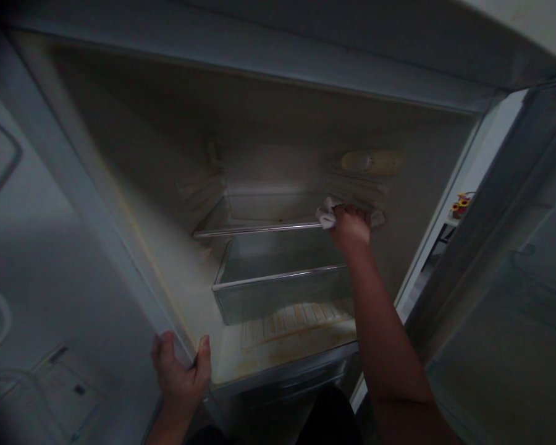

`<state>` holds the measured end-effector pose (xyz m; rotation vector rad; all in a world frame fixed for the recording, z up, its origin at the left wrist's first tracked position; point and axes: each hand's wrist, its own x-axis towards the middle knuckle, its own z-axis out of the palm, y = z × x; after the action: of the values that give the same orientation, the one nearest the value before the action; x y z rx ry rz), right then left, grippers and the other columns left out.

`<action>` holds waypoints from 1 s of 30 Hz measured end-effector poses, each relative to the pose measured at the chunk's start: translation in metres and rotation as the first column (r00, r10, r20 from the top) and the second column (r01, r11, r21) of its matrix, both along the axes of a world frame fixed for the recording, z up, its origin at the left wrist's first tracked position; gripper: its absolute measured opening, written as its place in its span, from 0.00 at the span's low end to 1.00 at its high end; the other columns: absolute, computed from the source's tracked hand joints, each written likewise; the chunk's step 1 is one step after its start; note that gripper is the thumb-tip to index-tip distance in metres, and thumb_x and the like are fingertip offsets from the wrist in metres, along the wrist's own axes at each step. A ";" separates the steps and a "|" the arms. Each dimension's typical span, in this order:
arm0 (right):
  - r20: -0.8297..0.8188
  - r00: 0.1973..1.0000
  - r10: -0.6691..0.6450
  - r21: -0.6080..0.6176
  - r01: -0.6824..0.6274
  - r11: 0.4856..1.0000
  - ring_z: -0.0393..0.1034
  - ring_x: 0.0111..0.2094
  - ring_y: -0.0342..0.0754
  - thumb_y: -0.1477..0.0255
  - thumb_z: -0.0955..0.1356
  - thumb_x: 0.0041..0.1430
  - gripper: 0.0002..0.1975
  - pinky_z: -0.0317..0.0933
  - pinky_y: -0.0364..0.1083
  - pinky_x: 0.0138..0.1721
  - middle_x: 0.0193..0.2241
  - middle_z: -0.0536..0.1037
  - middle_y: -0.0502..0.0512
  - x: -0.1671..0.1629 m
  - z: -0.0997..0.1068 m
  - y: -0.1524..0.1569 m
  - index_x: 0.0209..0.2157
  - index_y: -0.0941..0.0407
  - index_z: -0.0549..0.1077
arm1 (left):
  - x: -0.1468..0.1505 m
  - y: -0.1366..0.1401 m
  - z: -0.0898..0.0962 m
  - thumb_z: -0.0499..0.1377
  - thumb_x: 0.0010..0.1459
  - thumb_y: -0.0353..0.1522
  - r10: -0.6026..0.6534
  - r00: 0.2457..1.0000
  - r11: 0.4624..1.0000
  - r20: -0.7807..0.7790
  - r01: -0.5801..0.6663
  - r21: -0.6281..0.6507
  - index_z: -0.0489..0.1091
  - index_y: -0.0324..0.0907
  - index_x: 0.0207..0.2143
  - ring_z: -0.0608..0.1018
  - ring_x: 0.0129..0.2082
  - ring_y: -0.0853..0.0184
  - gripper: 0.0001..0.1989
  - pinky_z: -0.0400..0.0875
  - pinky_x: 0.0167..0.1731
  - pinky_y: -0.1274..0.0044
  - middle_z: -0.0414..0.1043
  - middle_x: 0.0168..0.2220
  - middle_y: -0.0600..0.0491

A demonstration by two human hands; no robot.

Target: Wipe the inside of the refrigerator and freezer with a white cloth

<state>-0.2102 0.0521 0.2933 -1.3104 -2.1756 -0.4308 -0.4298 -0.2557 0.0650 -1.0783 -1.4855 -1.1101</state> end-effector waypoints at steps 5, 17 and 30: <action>-0.005 1.000 0.004 0.017 -0.004 1.000 0.70 0.49 0.62 0.67 0.62 0.67 0.18 0.58 0.53 0.48 0.49 0.76 0.69 0.000 0.000 -0.002 0.54 0.58 0.74 | 0.000 0.001 0.005 0.69 0.54 0.25 -0.004 0.999 1.000 -0.044 0.004 0.001 0.46 0.42 0.73 0.68 0.65 0.48 0.50 0.73 0.54 0.64 0.59 0.66 0.33; -0.020 1.000 0.009 0.005 -0.009 1.000 0.71 0.49 0.61 0.68 0.63 0.67 0.17 0.58 0.53 0.50 0.49 0.76 0.68 0.000 0.000 -0.001 0.53 0.59 0.75 | 0.002 0.001 0.007 0.69 0.55 0.26 0.017 0.999 1.000 -0.051 -0.018 -0.004 0.46 0.42 0.73 0.69 0.64 0.48 0.49 0.71 0.54 0.65 0.60 0.66 0.33; -0.034 0.999 0.037 0.024 -0.036 0.999 0.70 0.48 0.62 0.70 0.64 0.65 0.18 0.57 0.54 0.48 0.47 0.76 0.70 0.000 -0.003 0.003 0.53 0.59 0.75 | 0.004 0.001 0.007 0.68 0.57 0.27 0.040 0.998 0.999 -0.042 -0.040 -0.012 0.47 0.40 0.72 0.70 0.63 0.46 0.47 0.73 0.52 0.63 0.62 0.64 0.32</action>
<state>-0.2098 0.0555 0.2906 -1.2540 -2.1565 -0.4156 -0.4262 -0.2549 0.0717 -1.0700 -1.4770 -1.0453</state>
